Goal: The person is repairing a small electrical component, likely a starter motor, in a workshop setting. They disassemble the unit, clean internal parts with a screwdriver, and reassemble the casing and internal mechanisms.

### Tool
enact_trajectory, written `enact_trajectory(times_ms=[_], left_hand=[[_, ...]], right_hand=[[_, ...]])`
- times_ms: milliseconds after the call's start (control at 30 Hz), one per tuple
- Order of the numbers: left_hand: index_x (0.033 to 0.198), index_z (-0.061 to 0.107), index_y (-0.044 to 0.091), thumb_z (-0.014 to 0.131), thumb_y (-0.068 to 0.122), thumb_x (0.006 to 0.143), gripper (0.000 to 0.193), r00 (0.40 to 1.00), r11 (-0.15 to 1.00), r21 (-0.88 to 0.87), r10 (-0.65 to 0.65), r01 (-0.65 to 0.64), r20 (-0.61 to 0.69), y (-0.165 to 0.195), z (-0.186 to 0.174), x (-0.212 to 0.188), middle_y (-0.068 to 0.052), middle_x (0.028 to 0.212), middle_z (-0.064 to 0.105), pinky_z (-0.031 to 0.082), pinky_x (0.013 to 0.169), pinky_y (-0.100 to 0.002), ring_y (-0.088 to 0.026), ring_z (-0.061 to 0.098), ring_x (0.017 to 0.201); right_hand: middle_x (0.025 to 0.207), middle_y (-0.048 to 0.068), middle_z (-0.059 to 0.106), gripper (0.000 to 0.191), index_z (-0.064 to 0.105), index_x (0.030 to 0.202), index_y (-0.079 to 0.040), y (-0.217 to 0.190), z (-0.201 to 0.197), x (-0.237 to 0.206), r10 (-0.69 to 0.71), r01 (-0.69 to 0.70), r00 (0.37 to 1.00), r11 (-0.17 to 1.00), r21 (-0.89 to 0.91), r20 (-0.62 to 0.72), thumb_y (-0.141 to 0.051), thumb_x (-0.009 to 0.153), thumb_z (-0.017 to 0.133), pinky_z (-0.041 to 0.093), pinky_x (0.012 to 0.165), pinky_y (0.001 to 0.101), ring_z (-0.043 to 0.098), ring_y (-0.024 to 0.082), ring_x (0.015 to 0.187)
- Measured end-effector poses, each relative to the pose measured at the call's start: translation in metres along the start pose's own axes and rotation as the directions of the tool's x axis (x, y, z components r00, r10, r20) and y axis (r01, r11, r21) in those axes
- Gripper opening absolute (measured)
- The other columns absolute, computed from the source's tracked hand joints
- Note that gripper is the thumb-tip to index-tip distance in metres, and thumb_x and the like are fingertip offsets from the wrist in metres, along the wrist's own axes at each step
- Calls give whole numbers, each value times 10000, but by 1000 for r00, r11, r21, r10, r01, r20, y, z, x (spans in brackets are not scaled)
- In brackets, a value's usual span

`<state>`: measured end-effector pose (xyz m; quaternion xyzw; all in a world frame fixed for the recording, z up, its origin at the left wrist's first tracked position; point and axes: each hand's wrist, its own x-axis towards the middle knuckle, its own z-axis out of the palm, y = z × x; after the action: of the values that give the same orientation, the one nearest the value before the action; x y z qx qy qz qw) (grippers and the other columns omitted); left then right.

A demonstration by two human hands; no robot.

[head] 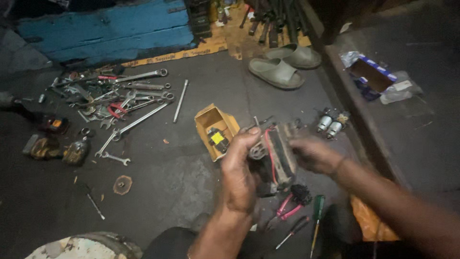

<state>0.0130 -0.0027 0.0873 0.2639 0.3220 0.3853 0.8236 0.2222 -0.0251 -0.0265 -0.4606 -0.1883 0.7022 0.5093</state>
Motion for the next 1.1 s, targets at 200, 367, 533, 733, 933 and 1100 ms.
enact_trajectory(times_ms=[200, 367, 533, 733, 933, 1100], left_hand=[[1022, 667, 95, 588, 338, 834, 317, 998, 998, 42, -44, 46, -51, -4, 10, 4, -37, 892, 672, 546, 741, -367, -184, 652, 845], [1115, 638, 121, 562, 301, 789, 380, 993, 992, 53, -114, 115, -19, -9, 14, 5, -17, 919, 669, 540, 707, -363, -163, 653, 833], [1130, 630, 105, 568, 265, 777, 392, 995, 969, 224, -102, 101, -3, -17, 10, 11, -51, 865, 655, 517, 597, -368, -173, 638, 735], [1128, 612, 61, 570, 237, 779, 393, 997, 952, 300, -78, 70, 15, -20, 4, 17, -52, 839, 634, 525, 576, -323, -167, 633, 712], [1120, 608, 91, 547, 218, 762, 385, 994, 952, 286, -99, 111, -55, -20, 0, 18, -64, 795, 602, 477, 506, -342, -182, 579, 633], [1116, 619, 68, 559, 214, 770, 380, 999, 937, 346, -54, 54, -9, -22, 0, 19, -58, 827, 613, 489, 538, -320, -163, 591, 666]], right_hand=[[924, 112, 664, 204, 628, 1070, -10, -56, -45, -60, -69, 72, 997, 994, -86, 35, -126, 913, 687, 556, 677, 317, 642, 187, 786], [911, 142, 662, 199, 601, 1046, 9, -62, -54, -97, -214, 216, 955, 976, 12, 207, -89, 926, 725, 552, 668, 334, 650, 215, 805], [893, 106, 660, 230, 611, 1071, -24, -66, -48, -104, -272, 266, 948, 962, 55, 163, -90, 893, 740, 553, 668, 336, 657, 203, 793], [966, 117, 654, 277, 614, 1156, -17, -79, -38, -109, -304, 283, 913, 952, 117, 271, -75, 915, 737, 547, 739, 341, 651, 208, 861], [1008, 145, 658, 273, 661, 1151, 21, -92, -22, -112, -306, 295, 902, 952, 81, 305, -78, 905, 729, 527, 748, 341, 611, 202, 831], [967, 125, 655, 282, 677, 1156, 26, -100, -12, -116, -305, 298, 898, 952, 73, 317, -107, 914, 732, 518, 753, 339, 592, 197, 838]])
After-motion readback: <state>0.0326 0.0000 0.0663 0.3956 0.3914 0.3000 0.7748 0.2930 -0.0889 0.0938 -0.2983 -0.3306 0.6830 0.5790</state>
